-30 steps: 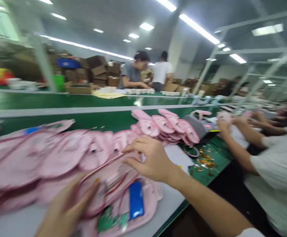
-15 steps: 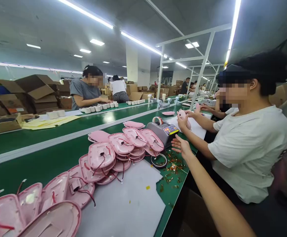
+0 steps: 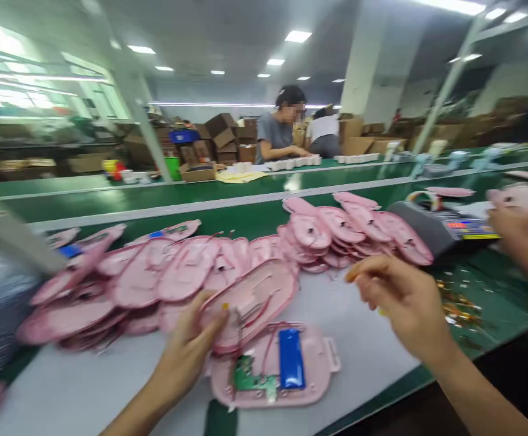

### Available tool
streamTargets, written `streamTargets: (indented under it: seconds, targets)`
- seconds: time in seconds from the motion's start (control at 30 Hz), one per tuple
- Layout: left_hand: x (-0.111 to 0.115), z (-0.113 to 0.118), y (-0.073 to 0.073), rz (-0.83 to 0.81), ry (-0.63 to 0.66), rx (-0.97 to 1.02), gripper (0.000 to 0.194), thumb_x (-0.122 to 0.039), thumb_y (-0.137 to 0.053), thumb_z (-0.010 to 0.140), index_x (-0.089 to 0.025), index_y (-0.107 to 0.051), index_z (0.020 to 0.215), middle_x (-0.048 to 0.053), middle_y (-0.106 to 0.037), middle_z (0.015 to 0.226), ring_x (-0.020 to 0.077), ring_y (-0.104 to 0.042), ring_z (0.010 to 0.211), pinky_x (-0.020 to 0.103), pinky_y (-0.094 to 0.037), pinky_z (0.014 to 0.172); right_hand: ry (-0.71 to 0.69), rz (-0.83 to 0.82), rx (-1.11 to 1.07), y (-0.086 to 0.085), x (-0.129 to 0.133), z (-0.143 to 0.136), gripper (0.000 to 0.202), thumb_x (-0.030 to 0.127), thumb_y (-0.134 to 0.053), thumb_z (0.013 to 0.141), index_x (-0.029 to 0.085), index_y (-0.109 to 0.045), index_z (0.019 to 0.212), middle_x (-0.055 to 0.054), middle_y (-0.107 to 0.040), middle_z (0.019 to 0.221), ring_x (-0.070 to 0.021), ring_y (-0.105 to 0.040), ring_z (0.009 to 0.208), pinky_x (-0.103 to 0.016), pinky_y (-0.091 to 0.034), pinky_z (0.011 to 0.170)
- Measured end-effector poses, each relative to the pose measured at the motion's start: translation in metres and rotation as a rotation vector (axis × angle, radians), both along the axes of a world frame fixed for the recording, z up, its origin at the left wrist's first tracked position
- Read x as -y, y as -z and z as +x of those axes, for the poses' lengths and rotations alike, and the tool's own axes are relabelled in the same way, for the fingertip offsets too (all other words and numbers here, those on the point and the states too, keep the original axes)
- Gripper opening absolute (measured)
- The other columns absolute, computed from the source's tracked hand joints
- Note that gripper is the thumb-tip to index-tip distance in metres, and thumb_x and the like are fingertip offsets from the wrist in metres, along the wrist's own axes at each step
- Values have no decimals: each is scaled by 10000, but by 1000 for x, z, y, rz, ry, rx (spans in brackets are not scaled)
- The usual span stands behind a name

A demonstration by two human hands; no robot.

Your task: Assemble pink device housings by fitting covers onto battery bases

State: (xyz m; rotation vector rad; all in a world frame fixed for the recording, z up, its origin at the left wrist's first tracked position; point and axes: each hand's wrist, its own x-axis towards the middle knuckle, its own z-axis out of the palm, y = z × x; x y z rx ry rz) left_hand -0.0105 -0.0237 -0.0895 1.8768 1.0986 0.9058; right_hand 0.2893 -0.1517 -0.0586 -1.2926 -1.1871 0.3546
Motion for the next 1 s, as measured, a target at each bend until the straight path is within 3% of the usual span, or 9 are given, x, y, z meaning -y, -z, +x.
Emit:
streamTargets:
  seconds: [0.07,0.13,0.2,0.3,0.47,0.7,0.83,0.9,1.0]
  targets:
    - [8,0,0,-102,32,111,372,-419,-601,852,-213,-563,1160,29,-600,1141,220,-539,1075,286,-436,953,-324,43,344,-8,-16,-61,125,250,-536,927,194,-647,932,-30,-671,873,-128,-589,725,-238,-455,641]
    - [9,4,4,-246,68,289,372,-380,-597,850,-226,-553,1186,20,-605,1121,201,-544,1074,273,-451,939,-495,90,595,-6,-36,-103,183,210,-443,962,172,-622,949,-51,-671,896,-153,-593,786,-272,-448,702]
    - [11,7,10,-416,55,472,406,-365,-585,839,-232,-530,1219,19,-621,1053,186,-579,971,262,-503,815,-533,81,750,5,-52,-123,216,200,-393,971,159,-600,923,-61,-657,870,-169,-574,781,-292,-425,704]
    - [16,9,15,-510,2,618,403,-341,-563,814,-216,-542,1196,20,-630,997,168,-584,848,243,-507,697,-539,-58,667,21,-60,-126,160,205,-435,952,177,-574,878,-19,-623,797,-140,-544,709,-261,-390,650]
    - [22,9,13,-360,54,583,315,-323,-533,816,-206,-574,1105,11,-617,959,162,-560,857,242,-481,733,-448,-271,439,24,-49,-131,93,232,-534,902,198,-562,821,7,-599,779,-132,-533,693,-248,-363,602]
    - [26,10,17,-360,137,662,244,-289,-510,818,-203,-555,1042,1,-571,902,138,-526,805,216,-456,707,-278,-292,576,30,-48,-155,123,228,-559,880,218,-630,780,6,-562,792,-142,-520,704,-289,-350,654]
    - [29,9,17,-335,176,679,206,-272,-498,840,-199,-549,1026,1,-565,922,143,-528,831,225,-457,744,-102,-284,675,33,-49,-160,110,247,-611,838,227,-660,741,5,-593,763,-153,-545,676,-298,-335,625]
    - [31,8,16,-315,187,662,195,-260,-479,870,-202,-548,1043,-6,-564,910,137,-523,818,229,-453,776,26,-298,692,33,-50,-160,172,301,-673,788,224,-632,640,6,-599,689,-164,-542,632,-296,-323,588]
    - [31,6,16,-228,168,615,207,-216,-438,895,-201,-556,1064,-8,-576,944,140,-521,859,240,-434,838,179,-332,668,33,-51,-155,430,480,-757,673,213,-477,484,11,-553,544,-154,-472,495,-278,-277,493]
